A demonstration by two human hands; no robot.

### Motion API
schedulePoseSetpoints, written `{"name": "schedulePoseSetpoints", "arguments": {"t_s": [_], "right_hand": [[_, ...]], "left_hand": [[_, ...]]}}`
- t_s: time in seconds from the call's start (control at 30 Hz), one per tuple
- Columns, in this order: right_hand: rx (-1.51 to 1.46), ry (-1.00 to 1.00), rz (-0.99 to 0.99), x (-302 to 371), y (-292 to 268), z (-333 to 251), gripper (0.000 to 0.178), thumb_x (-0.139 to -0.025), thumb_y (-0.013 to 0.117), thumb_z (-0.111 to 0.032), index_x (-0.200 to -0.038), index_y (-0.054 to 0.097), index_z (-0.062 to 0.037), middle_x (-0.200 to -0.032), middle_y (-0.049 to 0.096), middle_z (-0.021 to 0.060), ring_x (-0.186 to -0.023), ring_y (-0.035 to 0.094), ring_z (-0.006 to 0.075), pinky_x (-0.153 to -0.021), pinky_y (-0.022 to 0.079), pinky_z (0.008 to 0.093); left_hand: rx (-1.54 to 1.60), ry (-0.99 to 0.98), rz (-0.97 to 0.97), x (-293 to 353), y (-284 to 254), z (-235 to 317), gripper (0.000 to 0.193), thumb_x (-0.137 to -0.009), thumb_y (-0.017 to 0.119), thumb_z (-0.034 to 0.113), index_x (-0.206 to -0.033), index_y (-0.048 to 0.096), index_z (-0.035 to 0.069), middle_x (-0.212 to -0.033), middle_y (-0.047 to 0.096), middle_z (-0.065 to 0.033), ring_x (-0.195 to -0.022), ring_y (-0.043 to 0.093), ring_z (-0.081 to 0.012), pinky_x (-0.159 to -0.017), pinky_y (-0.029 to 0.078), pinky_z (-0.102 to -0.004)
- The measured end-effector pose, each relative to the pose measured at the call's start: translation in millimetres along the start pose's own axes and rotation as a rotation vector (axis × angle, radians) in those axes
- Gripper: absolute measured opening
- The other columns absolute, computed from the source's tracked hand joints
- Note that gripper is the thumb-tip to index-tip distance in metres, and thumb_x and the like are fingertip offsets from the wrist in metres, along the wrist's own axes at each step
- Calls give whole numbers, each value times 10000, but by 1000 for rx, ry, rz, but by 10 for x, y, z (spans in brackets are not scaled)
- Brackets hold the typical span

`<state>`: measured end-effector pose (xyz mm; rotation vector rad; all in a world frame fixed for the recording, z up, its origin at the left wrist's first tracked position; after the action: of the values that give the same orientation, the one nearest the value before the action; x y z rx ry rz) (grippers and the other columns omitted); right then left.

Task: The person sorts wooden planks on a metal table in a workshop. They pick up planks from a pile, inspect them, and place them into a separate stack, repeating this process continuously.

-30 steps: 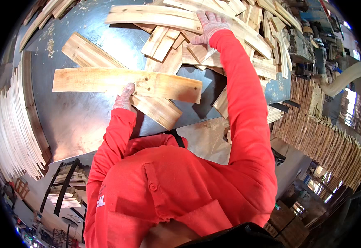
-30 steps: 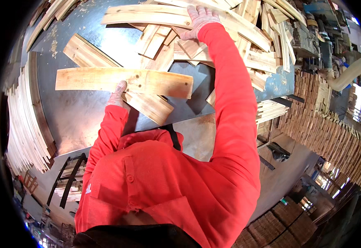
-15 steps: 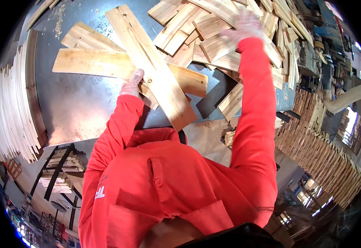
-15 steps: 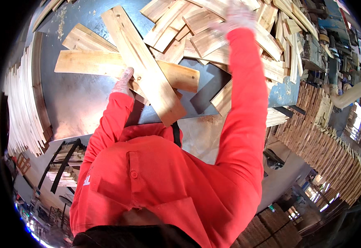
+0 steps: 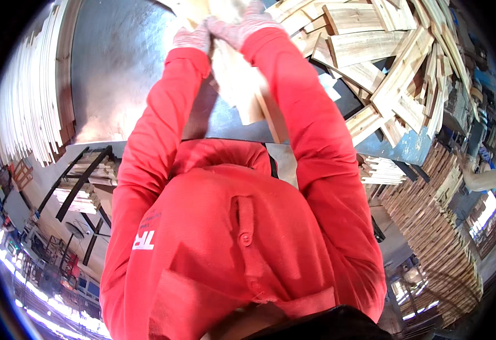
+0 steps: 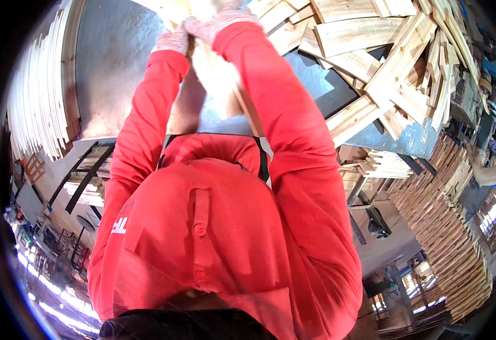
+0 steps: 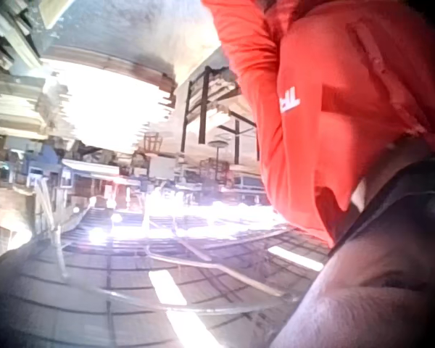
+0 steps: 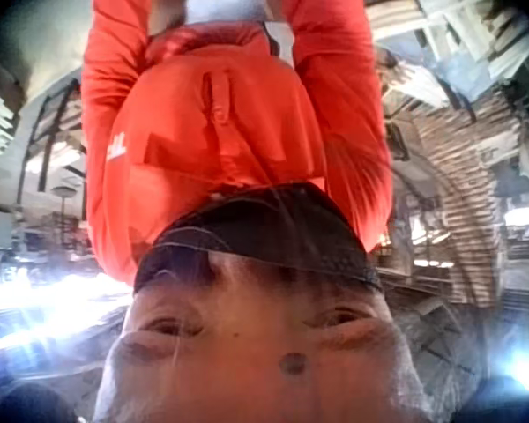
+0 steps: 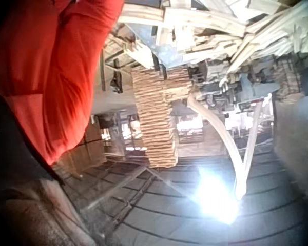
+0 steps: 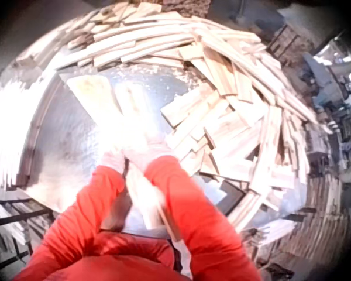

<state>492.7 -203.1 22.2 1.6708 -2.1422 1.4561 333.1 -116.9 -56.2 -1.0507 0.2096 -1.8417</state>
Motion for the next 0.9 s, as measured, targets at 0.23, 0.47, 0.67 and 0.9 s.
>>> {"name": "schedulePoseSetpoints", "arguments": {"t_s": [0.23,0.47,0.67,0.9], "right_hand": [[-887,-99,-44,-267,1111,-510,1286,-621,811,-548,-1507,88,40,-1400,435,294,-1276,484,370,-1060,407,358],[493,-804,-224,270,904,-597,878,-625,774,-520,-1347,514,-93,-1423,430,253,-1365,372,380,-1145,277,480],[1288,-293,-114,-587,-670,717,1181,-576,871,-278,-1534,191,-161,-1548,301,128,-1448,252,315,-1207,99,506],[1271,-564,-16,-146,-440,-254,1153,-600,877,-362,-1515,218,-119,-1383,471,166,-1298,449,345,-1138,316,453]], "left_hand": [[-203,125,-141,127,-1127,634,869,-827,631,586,-1381,441,-55,-1215,627,-205,-1073,623,-286,-930,479,-397],[-780,70,122,142,-1218,-557,1268,-664,766,618,-1503,38,6,-1317,472,-306,-1237,497,-418,-1033,427,-449],[-779,50,189,186,-1166,-386,1239,-665,803,474,-1531,16,69,-1303,470,-271,-1193,523,-407,-1001,449,-466],[-781,6,61,287,-1558,-839,1189,-700,773,462,-1546,27,87,-1334,450,-245,-1245,479,-367,-1008,432,-461]]}}
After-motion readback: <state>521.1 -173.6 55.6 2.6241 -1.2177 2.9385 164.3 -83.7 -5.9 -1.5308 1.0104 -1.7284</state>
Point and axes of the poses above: each hand's wrist, its own x-axis away from the middle knuckle, its own y-axis out of the palm, z = x × y, the point moved 9 cm from there along -x, towards the middle knuckle
